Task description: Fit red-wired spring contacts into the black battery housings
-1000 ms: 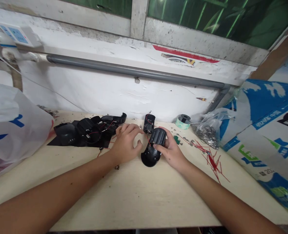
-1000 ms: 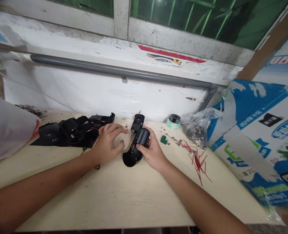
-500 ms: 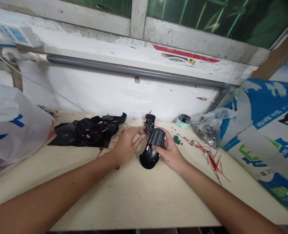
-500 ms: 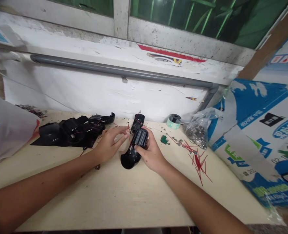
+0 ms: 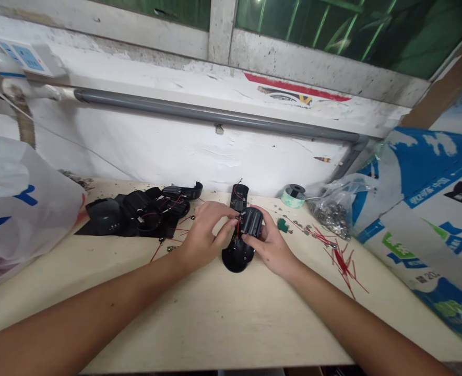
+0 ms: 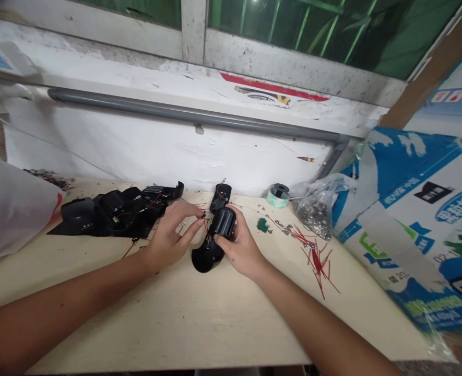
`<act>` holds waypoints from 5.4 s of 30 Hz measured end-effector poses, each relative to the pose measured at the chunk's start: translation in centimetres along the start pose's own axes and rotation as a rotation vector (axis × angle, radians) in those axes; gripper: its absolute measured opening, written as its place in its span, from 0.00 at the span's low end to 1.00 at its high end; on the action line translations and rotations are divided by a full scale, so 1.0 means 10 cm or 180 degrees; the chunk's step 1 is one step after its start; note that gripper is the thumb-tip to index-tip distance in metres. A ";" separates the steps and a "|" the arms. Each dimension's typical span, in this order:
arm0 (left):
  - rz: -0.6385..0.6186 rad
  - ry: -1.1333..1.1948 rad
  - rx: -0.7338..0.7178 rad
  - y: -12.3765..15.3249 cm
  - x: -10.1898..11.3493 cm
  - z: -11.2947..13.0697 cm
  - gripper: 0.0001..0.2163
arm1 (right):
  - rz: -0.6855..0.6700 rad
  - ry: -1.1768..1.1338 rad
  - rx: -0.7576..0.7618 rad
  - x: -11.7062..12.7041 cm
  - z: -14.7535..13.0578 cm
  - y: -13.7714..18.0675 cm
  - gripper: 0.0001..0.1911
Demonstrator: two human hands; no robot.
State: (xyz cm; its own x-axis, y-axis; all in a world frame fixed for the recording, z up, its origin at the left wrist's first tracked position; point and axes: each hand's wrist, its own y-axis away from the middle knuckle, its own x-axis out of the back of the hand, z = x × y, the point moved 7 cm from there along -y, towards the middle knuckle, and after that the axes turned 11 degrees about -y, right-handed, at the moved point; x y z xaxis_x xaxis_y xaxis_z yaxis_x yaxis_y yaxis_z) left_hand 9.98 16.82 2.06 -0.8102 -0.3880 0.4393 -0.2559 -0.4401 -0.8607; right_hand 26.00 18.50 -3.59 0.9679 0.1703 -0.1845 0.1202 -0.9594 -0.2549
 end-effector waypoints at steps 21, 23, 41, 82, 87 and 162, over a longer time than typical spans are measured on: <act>-0.0859 0.0963 -0.0359 0.15 -0.10 0.22 0.13 | 0.0350 -0.0444 -0.0394 0.18 0.14 -0.06 0.37; -0.0791 0.1082 -0.0058 0.18 -0.14 0.16 0.12 | 0.0348 -0.0239 -0.0080 0.19 0.07 -0.07 0.35; -0.0798 0.1269 0.1330 0.18 -0.36 -0.39 0.12 | -0.0112 -0.0076 0.0273 -0.02 -0.06 0.02 0.36; -0.0961 0.1479 0.1117 0.07 -0.31 -0.30 0.18 | -0.0215 -0.0483 -0.0175 -0.06 0.06 0.00 0.42; -0.0933 0.1927 0.1406 0.08 -0.35 -0.29 0.13 | -0.0012 -0.0598 -0.0193 -0.10 0.09 0.02 0.55; -0.1389 0.0779 0.0671 0.12 -0.44 -0.16 0.06 | 0.0092 -0.0363 -0.0387 0.01 0.23 0.02 0.38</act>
State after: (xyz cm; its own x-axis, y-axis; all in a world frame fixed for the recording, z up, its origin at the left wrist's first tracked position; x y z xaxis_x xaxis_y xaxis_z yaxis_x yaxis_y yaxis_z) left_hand 12.39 19.24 -1.32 -0.7579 0.0560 0.6499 -0.5051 -0.6808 -0.5304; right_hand 25.65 18.86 -5.86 0.9409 0.1601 -0.2984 0.1252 -0.9832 -0.1325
